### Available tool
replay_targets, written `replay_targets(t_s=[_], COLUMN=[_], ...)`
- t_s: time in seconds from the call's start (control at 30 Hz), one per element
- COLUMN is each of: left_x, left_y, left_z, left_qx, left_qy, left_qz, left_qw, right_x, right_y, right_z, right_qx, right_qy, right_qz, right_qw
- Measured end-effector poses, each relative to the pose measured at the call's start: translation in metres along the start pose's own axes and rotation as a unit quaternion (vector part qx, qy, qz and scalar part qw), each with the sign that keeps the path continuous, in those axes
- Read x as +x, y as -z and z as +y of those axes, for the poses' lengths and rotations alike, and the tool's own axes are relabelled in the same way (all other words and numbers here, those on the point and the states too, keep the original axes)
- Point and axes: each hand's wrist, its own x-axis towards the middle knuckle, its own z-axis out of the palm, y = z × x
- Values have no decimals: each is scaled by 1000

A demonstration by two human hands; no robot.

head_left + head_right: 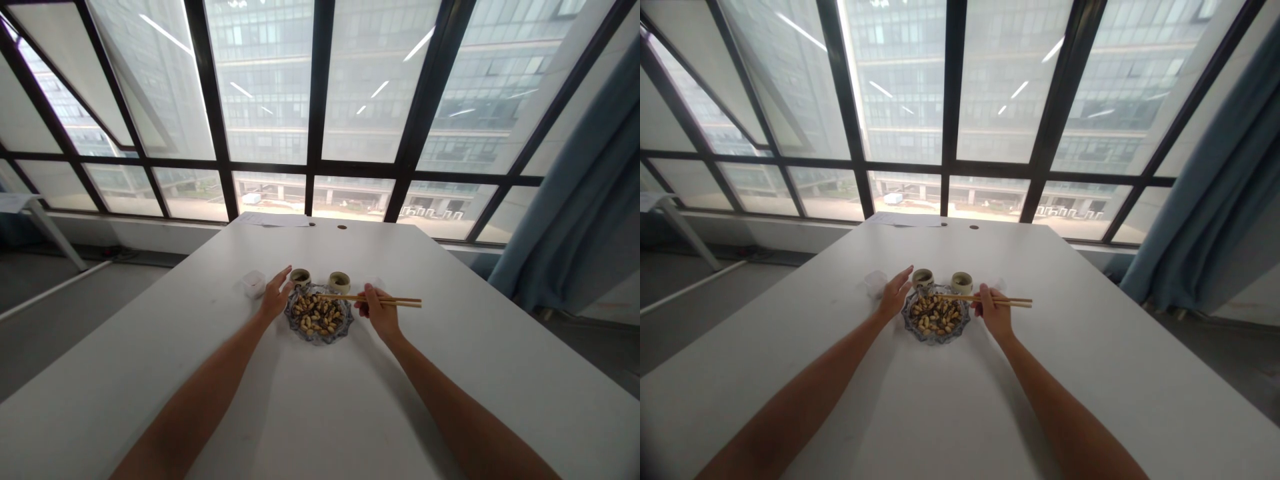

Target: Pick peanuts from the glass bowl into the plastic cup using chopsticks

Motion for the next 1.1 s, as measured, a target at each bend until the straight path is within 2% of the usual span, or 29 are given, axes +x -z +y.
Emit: replay_targets(t_s=[0.07, 0.13, 0.2, 0.3, 0.4, 0.5, 0.63, 0.73, 0.83, 1.0, 1.1], left_x=[0, 0, 0, -1, 1, 6, 16, 23, 26, 31, 39], left_y=[0, -1, -2, -3, -1, 6, 27, 47, 64, 75, 60], left_z=[0, -2, -4, -7, 0, 17, 34, 33, 27, 29, 39], left_qx=[10, 19, 19, 13, 32, 101, 245, 364, 449, 489, 506], left_qy=[0, 4, 12, 23, 20, -4, -10, 85, 187, 169, 182], left_qz=[2, 1, -5, -12, -4, 7, 10, 23, -25, -93, -119], left_qw=[1000, 1000, 1000, 1000, 999, 995, 969, 927, 873, 851, 835], right_x=[-5, -10, -12, -13, -9, 2, 20, 29, 31, 33, 35], right_y=[3, 6, 8, 8, 6, 6, 14, 22, 25, 27, 30], right_z=[-9, -16, -20, -20, -17, -12, -1, 8, 12, 9, 6], right_qx=[-109, -197, -245, -259, -194, -39, 120, 154, 166, 168, 143], right_qy=[98, 161, 188, 196, 159, 66, -20, -30, -32, -20, -4], right_qz=[-40, -78, -89, -93, -70, 21, 137, 158, 153, 155, 170], right_qw=[988, 964, 947, 941, 965, 997, 983, 975, 974, 973, 975])
